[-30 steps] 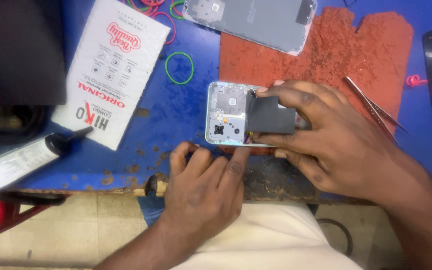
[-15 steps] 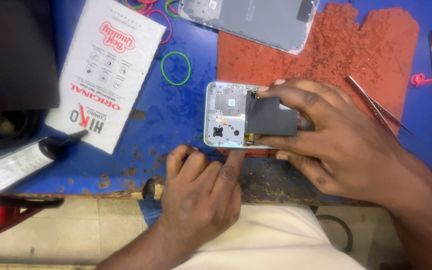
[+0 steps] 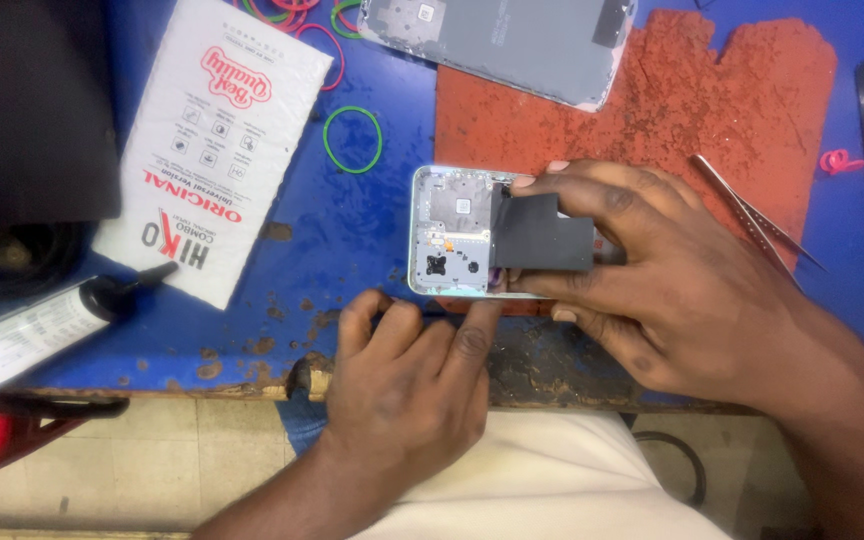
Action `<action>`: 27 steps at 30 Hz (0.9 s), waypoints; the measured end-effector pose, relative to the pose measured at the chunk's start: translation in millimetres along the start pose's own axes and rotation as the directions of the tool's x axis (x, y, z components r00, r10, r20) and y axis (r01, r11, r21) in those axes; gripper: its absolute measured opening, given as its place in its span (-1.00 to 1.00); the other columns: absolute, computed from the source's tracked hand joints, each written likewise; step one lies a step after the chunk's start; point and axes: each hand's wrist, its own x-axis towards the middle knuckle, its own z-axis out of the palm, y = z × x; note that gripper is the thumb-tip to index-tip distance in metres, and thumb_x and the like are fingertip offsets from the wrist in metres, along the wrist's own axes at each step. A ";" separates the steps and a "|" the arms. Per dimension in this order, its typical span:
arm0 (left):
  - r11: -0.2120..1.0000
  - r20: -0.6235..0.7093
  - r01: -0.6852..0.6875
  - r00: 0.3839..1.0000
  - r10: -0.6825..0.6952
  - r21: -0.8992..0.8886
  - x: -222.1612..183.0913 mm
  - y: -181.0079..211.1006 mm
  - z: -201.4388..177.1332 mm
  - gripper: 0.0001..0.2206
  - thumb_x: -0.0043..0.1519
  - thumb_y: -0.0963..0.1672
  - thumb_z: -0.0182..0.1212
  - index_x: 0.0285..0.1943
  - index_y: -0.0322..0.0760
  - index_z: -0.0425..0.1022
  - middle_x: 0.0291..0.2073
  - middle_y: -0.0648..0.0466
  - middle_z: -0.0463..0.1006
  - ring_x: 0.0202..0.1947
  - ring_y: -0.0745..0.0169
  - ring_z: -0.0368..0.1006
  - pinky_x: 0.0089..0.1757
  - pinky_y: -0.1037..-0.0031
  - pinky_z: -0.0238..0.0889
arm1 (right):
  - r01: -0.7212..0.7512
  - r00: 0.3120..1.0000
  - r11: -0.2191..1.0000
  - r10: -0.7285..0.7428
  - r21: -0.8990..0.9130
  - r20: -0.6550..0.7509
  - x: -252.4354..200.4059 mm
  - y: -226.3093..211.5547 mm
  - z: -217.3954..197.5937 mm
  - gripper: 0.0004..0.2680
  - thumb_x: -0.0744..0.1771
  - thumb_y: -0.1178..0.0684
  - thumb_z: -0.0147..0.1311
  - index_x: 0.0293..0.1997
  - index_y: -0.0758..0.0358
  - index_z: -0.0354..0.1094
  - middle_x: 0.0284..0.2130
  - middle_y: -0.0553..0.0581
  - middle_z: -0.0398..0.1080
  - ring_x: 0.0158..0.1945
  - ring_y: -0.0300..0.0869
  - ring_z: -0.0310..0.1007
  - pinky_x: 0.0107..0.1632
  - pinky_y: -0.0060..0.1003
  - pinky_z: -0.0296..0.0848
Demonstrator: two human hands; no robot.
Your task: The person applies adhesive from a tube onto a small orange component using tweezers. They then place the component onto a smartphone frame and press it into place. Finally, they align and attach the screen assembly to the frame.
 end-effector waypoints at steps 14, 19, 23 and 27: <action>0.999 0.054 0.037 0.998 -0.039 0.024 1.7 2.1 -0.2 -0.53 0.12 -0.19 0.27 0.24 -0.49 0.50 -0.42 0.07 0.42 -0.29 0.09 0.28 -0.03 0.09 0.18 | -0.004 1.000 1.000 0.004 -0.023 0.013 -1.5 0.8 1.3 -0.70 0.18 0.09 0.28 -0.02 -0.04 0.58 0.28 0.20 0.26 0.34 0.11 0.24 0.26 0.09 0.26; 0.994 0.055 0.104 0.993 -0.103 -0.020 0.4 5.9 1.5 -0.57 0.14 -0.19 0.26 0.23 -0.45 0.48 -0.39 0.07 0.47 -0.23 0.07 0.33 0.00 0.07 0.14 | -0.007 1.000 0.999 0.008 -0.039 0.014 0.1 -0.8 0.4 -0.69 0.16 0.09 0.28 -0.01 -0.02 0.57 0.28 0.19 0.27 0.34 0.12 0.24 0.28 0.09 0.26; 0.988 0.058 0.148 0.988 -0.145 -0.048 -1.2 7.8 3.6 -0.58 0.14 -0.19 0.27 0.22 -0.43 0.50 -0.41 0.09 0.48 -0.24 0.08 0.33 -0.01 0.06 0.13 | -0.012 1.000 0.999 0.012 -0.049 0.016 -0.2 -2.5 -0.1 -0.68 0.17 0.10 0.27 0.01 -0.03 0.57 0.27 0.19 0.26 0.35 0.14 0.23 0.30 0.09 0.25; 0.995 0.032 0.098 0.995 -0.098 -0.007 -1.5 5.6 1.7 -0.55 0.13 -0.19 0.26 0.24 -0.45 0.51 -0.46 0.08 0.42 -0.28 0.08 0.29 -0.03 0.08 0.14 | -0.049 0.998 0.999 0.049 -0.020 0.032 2.7 -5.0 -1.0 -0.71 0.17 0.09 0.28 -0.03 -0.04 0.60 0.24 0.18 0.29 0.31 0.13 0.25 0.24 0.10 0.26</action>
